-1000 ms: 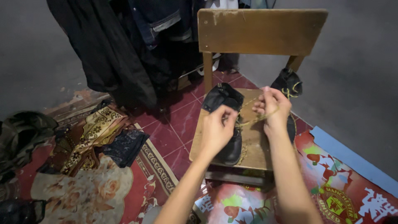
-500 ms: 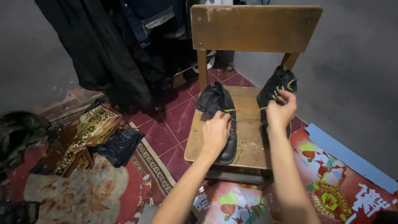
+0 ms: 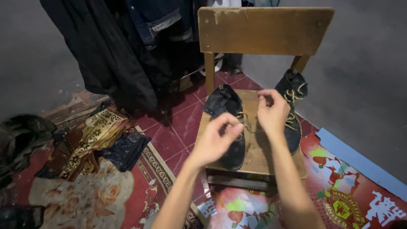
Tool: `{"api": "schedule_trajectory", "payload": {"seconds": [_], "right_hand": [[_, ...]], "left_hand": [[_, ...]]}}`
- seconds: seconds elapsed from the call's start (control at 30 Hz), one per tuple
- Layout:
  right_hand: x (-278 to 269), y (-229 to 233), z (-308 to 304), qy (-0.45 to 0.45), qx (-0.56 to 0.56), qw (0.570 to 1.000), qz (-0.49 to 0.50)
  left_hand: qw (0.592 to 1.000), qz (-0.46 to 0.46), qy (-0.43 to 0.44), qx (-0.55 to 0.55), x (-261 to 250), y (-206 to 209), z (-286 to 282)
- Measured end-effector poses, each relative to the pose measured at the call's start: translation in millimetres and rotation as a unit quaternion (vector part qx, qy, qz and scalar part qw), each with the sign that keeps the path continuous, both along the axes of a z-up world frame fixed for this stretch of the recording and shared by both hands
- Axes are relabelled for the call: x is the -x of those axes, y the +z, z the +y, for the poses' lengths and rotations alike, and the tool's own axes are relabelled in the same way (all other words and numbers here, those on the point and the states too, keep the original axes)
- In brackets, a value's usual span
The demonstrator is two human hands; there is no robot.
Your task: The person unlaces a pair of black boots with yellow laces placed on a wooden chair, then relaces both boots. The person removes the laces from each boot, threads them back through the eyelets, and ties them off.
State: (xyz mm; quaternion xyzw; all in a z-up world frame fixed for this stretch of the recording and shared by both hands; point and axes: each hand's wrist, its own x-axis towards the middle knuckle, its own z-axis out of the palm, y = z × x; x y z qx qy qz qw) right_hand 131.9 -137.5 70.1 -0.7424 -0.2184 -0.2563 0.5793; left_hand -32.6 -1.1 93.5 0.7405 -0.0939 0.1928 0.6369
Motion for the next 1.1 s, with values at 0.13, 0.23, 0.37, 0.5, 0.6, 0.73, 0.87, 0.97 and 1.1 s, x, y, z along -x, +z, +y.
{"api": "schedule_trajectory", "payload": {"seconds": [0.13,0.23,0.37,0.5,0.6,0.73,0.87,0.97,1.1], "right_hand": [[32,7,32,0.084,-0.152,0.985,-0.015],[56,3,56,0.142,0.023,0.988,-0.063],[67,-9,70,0.079,0.231,0.96,-0.135],[52,-27,71,0.006,0.374,0.921,-0.105],[38,-42,70,0.003,0.391,0.917,-0.074],[11,-56,59,0.037,0.232,0.97,-0.062],[-18,-71,51,0.016,0.273,0.95,0.149],[-31,-83,52,0.244,-0.036,0.902,0.355],[-38,-92,40,0.312,-0.107,0.849,0.414]], "left_hand": [[0.98,-0.032,-0.042,0.191,40,43,21],[0.978,-0.103,0.009,0.182,54,66,30],[0.97,-0.189,0.156,0.01,67,79,34],[0.965,-0.16,0.187,0.086,68,75,36],[0.95,-0.14,0.18,0.211,65,69,42],[0.956,-0.115,0.178,0.203,63,63,49],[0.973,-0.073,0.174,0.133,52,48,50],[0.977,-0.035,0.203,0.047,35,27,49],[0.961,0.073,0.252,-0.088,9,-11,54]]}}
